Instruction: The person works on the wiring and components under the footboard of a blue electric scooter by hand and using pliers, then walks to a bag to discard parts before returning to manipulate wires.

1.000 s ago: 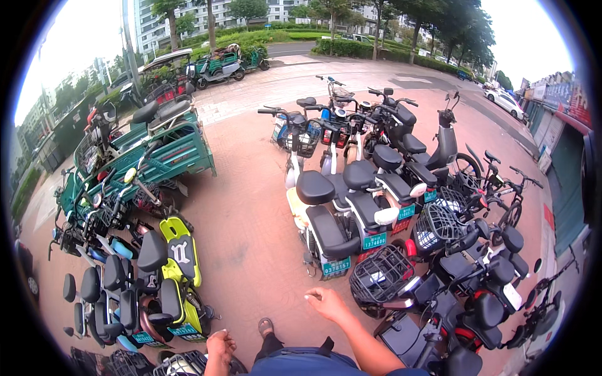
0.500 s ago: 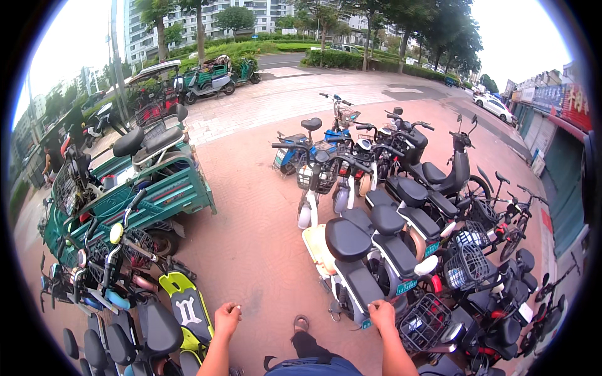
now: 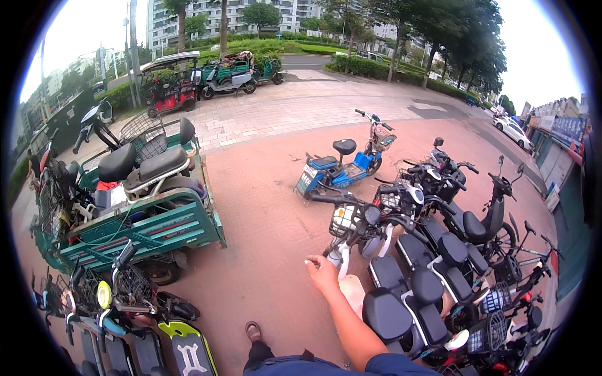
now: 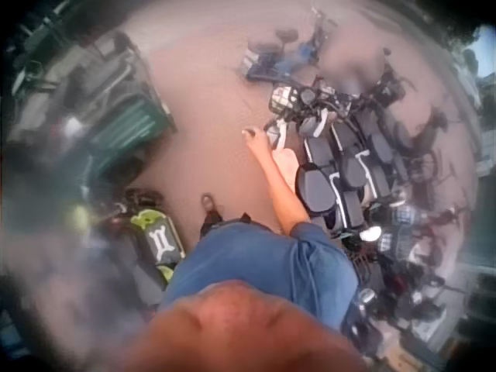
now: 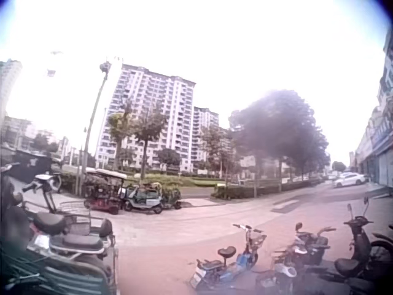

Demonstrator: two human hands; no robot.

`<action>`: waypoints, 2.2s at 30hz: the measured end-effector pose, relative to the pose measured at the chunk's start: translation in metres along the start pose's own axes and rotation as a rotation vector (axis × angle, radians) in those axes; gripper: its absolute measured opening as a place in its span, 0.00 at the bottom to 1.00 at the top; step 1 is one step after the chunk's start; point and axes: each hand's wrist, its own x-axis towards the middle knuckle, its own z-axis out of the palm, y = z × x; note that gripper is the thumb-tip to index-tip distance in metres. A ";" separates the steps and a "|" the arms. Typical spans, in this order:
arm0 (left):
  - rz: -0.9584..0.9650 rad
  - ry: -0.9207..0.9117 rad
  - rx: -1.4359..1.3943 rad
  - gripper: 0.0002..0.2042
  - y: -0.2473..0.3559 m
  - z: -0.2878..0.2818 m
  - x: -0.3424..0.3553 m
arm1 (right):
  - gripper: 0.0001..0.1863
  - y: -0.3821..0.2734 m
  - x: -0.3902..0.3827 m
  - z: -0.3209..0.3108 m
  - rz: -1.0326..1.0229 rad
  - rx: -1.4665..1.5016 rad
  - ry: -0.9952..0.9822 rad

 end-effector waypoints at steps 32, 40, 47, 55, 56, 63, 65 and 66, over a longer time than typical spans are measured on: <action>0.134 -0.129 0.320 0.14 1.017 -0.076 0.477 | 0.19 -0.086 0.874 0.313 0.039 0.153 -0.085; 0.304 -0.128 0.560 0.16 1.296 -0.080 0.609 | 0.18 0.192 1.050 0.384 0.669 -0.045 0.208; 0.441 -0.148 0.332 0.17 1.621 -0.068 0.681 | 0.11 0.419 0.983 0.367 1.236 -0.163 0.517; 0.382 -0.094 0.222 0.14 1.854 0.013 0.718 | 0.21 0.368 1.180 0.346 1.664 -0.128 0.583; 0.331 -0.130 0.268 0.14 1.862 0.016 0.713 | 0.20 0.321 1.238 0.339 1.664 -0.146 0.687; 0.755 -0.118 1.095 0.12 1.988 0.092 0.703 | 0.21 0.276 1.517 0.280 1.264 -0.068 0.967; 0.723 -0.164 1.140 0.12 2.048 0.121 0.716 | 0.23 0.257 1.589 0.260 1.165 -0.042 0.987; 0.714 -0.188 1.179 0.12 2.075 0.130 0.724 | 0.24 0.265 1.615 0.261 1.130 -0.081 1.001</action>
